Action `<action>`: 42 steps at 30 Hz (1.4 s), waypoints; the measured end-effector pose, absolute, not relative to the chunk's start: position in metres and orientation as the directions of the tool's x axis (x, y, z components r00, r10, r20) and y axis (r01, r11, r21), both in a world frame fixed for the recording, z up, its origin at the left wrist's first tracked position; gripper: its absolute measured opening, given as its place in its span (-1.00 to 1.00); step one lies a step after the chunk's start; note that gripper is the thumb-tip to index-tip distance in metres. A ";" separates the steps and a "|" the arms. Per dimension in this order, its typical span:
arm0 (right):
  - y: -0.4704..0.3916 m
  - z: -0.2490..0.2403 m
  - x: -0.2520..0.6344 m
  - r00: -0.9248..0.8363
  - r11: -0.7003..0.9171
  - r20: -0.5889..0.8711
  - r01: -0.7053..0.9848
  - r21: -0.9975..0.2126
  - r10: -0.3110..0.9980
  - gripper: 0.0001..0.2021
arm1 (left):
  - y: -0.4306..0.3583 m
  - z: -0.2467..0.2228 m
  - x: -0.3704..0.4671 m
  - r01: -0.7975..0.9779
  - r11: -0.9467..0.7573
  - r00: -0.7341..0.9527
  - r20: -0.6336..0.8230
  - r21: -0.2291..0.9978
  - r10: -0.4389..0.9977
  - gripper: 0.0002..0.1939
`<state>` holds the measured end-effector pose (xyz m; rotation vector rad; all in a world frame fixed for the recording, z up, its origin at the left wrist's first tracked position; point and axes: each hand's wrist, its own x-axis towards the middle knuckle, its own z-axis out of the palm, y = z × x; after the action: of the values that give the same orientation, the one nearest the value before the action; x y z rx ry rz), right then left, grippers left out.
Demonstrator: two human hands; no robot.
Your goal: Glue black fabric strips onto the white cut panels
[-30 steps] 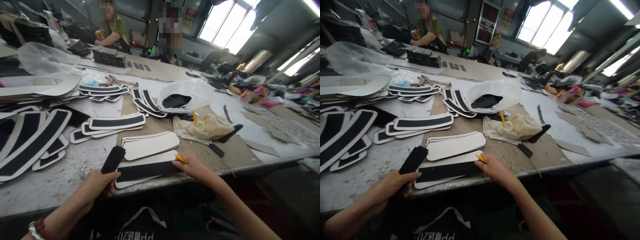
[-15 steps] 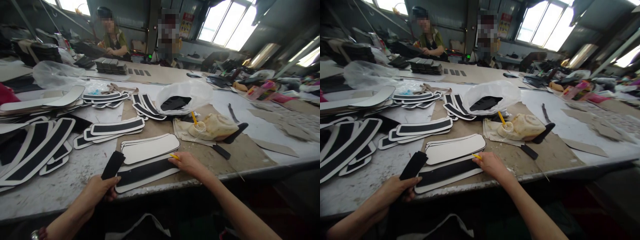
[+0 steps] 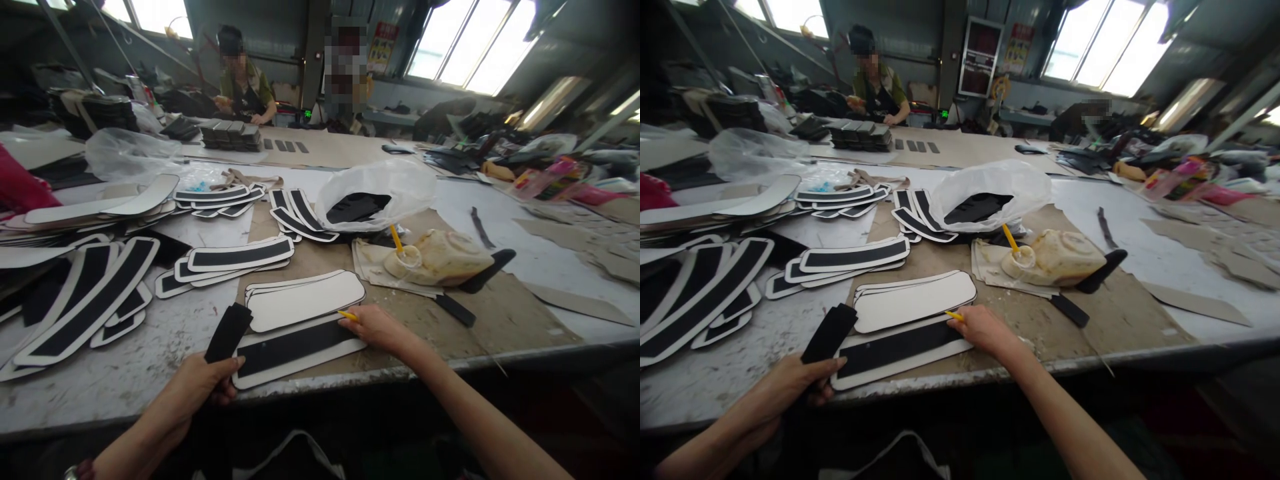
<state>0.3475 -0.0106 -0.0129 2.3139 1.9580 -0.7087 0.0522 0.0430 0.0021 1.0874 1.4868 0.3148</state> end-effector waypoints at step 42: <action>-0.050 0.000 0.326 0.356 -0.424 -0.276 0.454 -0.784 0.893 -0.80 | 0.043 -0.018 0.032 0.445 0.414 0.211 -0.542 0.794 0.814 -0.57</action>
<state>0.3263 -0.0503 -0.0002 3.0225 1.7427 -1.4142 0.0318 0.0427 -0.0179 1.2094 1.4203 0.3706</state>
